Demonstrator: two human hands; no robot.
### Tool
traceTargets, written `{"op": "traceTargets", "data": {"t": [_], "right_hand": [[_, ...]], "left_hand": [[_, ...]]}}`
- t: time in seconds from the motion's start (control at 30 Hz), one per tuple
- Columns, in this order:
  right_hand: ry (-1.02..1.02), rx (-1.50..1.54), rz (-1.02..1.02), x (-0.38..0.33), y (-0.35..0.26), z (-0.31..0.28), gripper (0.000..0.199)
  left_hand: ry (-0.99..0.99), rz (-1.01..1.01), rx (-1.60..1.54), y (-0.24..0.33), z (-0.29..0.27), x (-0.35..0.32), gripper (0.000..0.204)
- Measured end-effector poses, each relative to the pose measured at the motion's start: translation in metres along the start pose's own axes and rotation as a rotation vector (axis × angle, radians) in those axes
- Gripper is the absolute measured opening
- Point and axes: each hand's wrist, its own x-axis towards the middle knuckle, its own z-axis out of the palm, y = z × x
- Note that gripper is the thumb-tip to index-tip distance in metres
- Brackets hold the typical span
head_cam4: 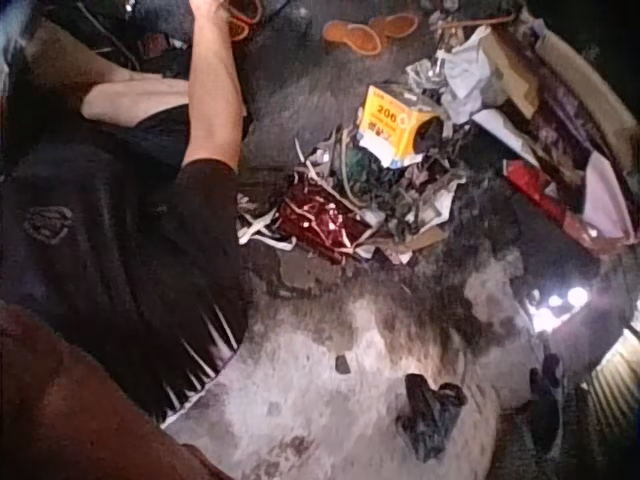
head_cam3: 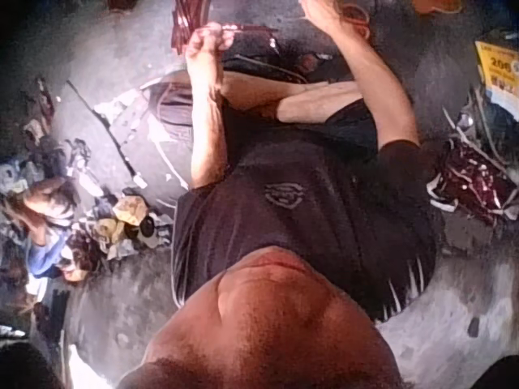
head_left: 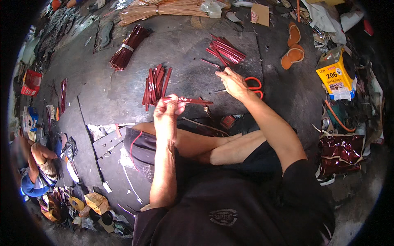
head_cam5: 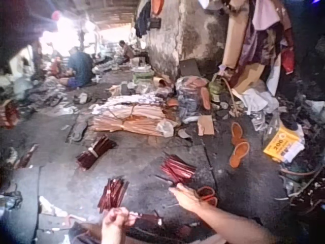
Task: The person sits on the floor and repeatedly cuts red plastic sleeves with scissors, then inserts metal connectors into the sleeves and crimps them by hand. Finished units are placed in a small pile nearby.
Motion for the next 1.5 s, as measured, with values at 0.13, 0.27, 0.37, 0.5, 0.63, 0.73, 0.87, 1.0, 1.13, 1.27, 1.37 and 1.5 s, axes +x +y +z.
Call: {"op": "traceTargets", "data": {"t": [0.13, 0.27, 0.37, 0.5, 0.63, 0.73, 0.87, 1.0, 1.13, 1.27, 1.37, 1.5], "right_hand": [[0.059, -0.057, 0.057, 0.003, 0.002, 0.016, 0.014], [0.402, 0.219, -0.04, 0.009, -0.028, -0.017, 0.007], [0.234, 0.555, 0.194, 0.01, -0.064, -0.075, 0.012], [0.158, 0.858, 0.181, -0.027, -0.129, -0.14, 0.01], [0.163, 0.952, 0.041, -0.062, -0.158, -0.132, 0.012], [0.208, 0.87, -0.092, -0.068, -0.159, -0.117, 0.016], [0.252, 0.835, -0.101, -0.066, -0.158, -0.12, 0.015], [0.211, 0.83, -0.12, -0.067, -0.154, -0.123, 0.014], [0.159, 0.868, -0.097, -0.067, -0.154, -0.129, 0.014], [0.119, 0.951, -0.097, -0.068, -0.15, -0.128, 0.014], [0.085, 0.978, -0.092, -0.069, -0.147, -0.125, 0.015], [0.061, 1.095, -0.087, -0.069, -0.145, -0.124, 0.015]], "left_hand": [[-0.007, -0.084, -0.072, 0.0, 0.013, -0.012, 0.019], [-0.04, -0.093, -0.143, 0.005, 0.021, -0.02, 0.023], [-0.079, -0.035, -0.159, 0.012, 0.032, -0.028, 0.024], [-0.091, 0.073, -0.107, 0.016, 0.045, -0.036, 0.023], [-0.095, 0.123, -0.12, 0.021, 0.059, -0.042, 0.022], [-0.135, 0.105, -0.136, 0.023, 0.068, -0.047, 0.023], [-0.17, 0.104, -0.142, 0.02, 0.074, -0.053, 0.024], [-0.185, 0.139, -0.107, 0.019, 0.078, -0.056, 0.024], [-0.201, 0.135, -0.086, 0.02, 0.08, -0.058, 0.023], [-0.217, 0.117, -0.095, 0.023, 0.081, -0.059, 0.024], [-0.216, 0.121, -0.082, 0.024, 0.081, -0.06, 0.024], [-0.23, 0.106, -0.089, 0.027, 0.081, -0.062, 0.027]]}}
